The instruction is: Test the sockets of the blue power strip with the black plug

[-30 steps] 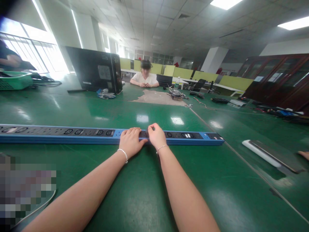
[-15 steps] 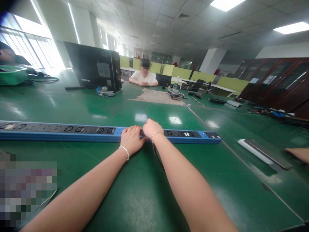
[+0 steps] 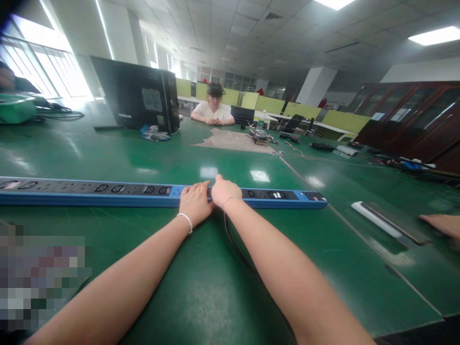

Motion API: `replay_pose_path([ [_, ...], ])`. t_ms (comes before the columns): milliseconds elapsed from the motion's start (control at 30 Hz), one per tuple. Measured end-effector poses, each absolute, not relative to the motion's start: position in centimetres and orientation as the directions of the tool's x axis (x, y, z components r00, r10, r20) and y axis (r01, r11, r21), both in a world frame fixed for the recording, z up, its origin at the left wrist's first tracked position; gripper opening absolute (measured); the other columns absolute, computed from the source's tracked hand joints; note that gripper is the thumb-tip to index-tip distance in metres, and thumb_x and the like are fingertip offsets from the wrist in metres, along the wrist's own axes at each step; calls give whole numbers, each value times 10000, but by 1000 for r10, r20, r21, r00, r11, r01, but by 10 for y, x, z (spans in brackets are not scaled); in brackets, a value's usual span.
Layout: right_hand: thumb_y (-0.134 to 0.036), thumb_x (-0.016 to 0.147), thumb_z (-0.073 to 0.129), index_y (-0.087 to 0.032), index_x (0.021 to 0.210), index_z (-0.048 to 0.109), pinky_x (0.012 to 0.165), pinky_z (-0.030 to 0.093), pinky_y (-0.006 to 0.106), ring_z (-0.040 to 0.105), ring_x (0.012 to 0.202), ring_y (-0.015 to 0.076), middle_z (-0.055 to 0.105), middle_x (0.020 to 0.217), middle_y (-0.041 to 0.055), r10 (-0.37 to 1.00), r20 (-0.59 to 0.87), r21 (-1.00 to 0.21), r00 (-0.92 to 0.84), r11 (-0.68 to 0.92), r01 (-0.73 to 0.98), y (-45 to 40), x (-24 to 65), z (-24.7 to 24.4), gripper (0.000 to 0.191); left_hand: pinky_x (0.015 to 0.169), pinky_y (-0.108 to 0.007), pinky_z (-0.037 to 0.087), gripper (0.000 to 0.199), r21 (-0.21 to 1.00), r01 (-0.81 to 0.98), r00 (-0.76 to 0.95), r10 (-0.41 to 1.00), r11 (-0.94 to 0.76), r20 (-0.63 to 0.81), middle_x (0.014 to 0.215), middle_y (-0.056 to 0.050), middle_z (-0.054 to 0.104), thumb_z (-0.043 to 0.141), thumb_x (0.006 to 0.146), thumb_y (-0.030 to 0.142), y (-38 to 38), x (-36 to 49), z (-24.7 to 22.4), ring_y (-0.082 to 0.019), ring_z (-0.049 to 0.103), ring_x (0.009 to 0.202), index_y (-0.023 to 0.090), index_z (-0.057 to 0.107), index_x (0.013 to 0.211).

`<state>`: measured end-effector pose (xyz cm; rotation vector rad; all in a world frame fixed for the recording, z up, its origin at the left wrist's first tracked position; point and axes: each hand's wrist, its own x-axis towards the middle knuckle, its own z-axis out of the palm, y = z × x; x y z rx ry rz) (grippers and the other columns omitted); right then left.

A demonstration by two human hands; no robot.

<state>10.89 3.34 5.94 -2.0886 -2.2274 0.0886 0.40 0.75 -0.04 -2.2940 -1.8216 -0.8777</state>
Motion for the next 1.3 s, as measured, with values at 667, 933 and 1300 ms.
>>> replay_pose_path([
  [667, -350, 797, 439, -199, 893, 547, 582, 391, 242, 565, 646, 152, 645, 807, 49, 964, 10, -212, -264, 261, 942, 45, 119, 64, 209, 948, -312, 321, 594, 317, 866, 201, 850, -387, 488, 1139, -78, 619, 407, 760, 168, 4, 9, 3, -177, 542, 1056, 132, 313, 1345],
  [933, -354, 775, 486, -205, 872, 583, 524, 353, 238, 513, 539, 131, 618, 680, 4, 970, -16, -310, -241, 225, 924, 53, 126, 60, 203, 922, -304, 362, 482, 365, 852, 158, 850, -374, 502, 1041, -61, 660, 411, 744, 141, 4, 9, 5, -181, 578, 998, 149, 446, 1225],
  [1300, -254, 865, 387, -191, 864, 654, 773, 355, 271, 534, 879, 175, 657, 921, 46, 791, 600, -190, -124, 291, 938, 33, 175, 7, 274, 974, -296, 341, 438, 402, 853, 163, 901, -334, 401, 1179, -13, 612, 389, 814, 171, 4, 9, 12, -155, 527, 1085, 222, 501, 1234],
])
